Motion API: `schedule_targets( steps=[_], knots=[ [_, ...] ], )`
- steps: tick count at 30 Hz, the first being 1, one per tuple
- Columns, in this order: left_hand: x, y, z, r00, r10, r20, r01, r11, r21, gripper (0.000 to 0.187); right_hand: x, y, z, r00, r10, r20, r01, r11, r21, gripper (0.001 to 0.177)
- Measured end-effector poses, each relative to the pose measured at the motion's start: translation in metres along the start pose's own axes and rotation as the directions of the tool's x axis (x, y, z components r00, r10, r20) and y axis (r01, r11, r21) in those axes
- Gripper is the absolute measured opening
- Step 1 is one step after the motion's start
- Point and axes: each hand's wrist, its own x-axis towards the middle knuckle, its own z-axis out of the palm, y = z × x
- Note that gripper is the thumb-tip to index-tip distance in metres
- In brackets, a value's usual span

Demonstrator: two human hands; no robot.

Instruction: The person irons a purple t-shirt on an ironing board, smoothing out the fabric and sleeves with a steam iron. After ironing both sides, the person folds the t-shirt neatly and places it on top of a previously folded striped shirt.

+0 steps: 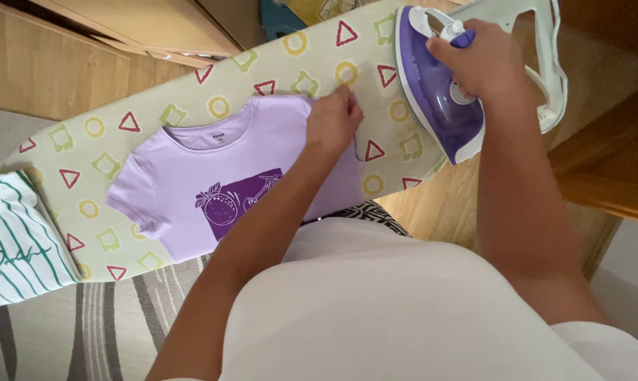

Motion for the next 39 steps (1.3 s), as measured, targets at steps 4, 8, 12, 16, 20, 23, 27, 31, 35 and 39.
schedule_targets(
  steps=[4, 8, 12, 16, 20, 23, 27, 31, 35, 39],
  knots=[
    [-0.004, -0.002, -0.021, 0.990, 0.089, 0.108, -0.089, 0.996, -0.010, 0.013, -0.016, -0.016, -0.011, 0.998, 0.042, 0.036, -0.044, 0.998, 0.052, 0.040],
    [0.007, -0.029, -0.048, 0.943, 0.330, 0.045, -0.323, 0.939, -0.118, 0.025, -0.019, -0.020, -0.016, 0.997, 0.055, 0.053, -0.060, 0.994, 0.089, 0.039],
    [0.019, -0.064, -0.068, 0.939, 0.334, -0.081, -0.279, 0.879, 0.387, 0.023, -0.026, -0.017, -0.020, 0.991, -0.001, 0.134, -0.036, 0.962, 0.271, 0.041],
    [0.013, -0.066, -0.074, 0.966, 0.254, -0.051, -0.201, 0.859, 0.470, 0.034, -0.083, -0.070, -0.038, 0.991, 0.016, 0.136, -0.036, 0.989, 0.145, 0.043],
    [0.021, -0.073, -0.077, 0.978, 0.209, -0.005, -0.193, 0.910, 0.367, 0.021, -0.129, -0.103, -0.028, 0.962, -0.042, 0.272, 0.067, 0.994, -0.085, 0.074],
    [0.028, -0.075, -0.083, 0.982, 0.179, 0.064, -0.190, 0.935, 0.298, 0.019, -0.153, -0.117, -0.011, 0.908, -0.104, 0.405, 0.179, 0.972, -0.152, 0.074],
    [0.041, -0.078, -0.086, 0.986, 0.048, 0.161, -0.077, 0.980, 0.183, 0.016, -0.155, -0.100, 0.037, 0.882, 0.008, 0.472, 0.110, 0.969, -0.221, 0.075],
    [0.057, -0.086, -0.098, 0.972, 0.085, 0.217, -0.112, 0.987, 0.112, 0.023, -0.160, -0.091, 0.050, 0.888, 0.085, 0.452, 0.019, 0.975, -0.222, 0.075],
    [0.058, -0.075, -0.129, 0.949, 0.070, 0.306, -0.135, 0.971, 0.195, 0.030, -0.161, -0.082, 0.062, 0.890, 0.164, 0.425, -0.084, 0.976, -0.201, 0.078],
    [0.043, -0.051, -0.137, 0.923, 0.042, 0.381, -0.161, 0.945, 0.286, 0.032, -0.154, -0.091, 0.072, 0.922, 0.134, 0.364, -0.091, 0.987, -0.134, 0.077]
  ],
)
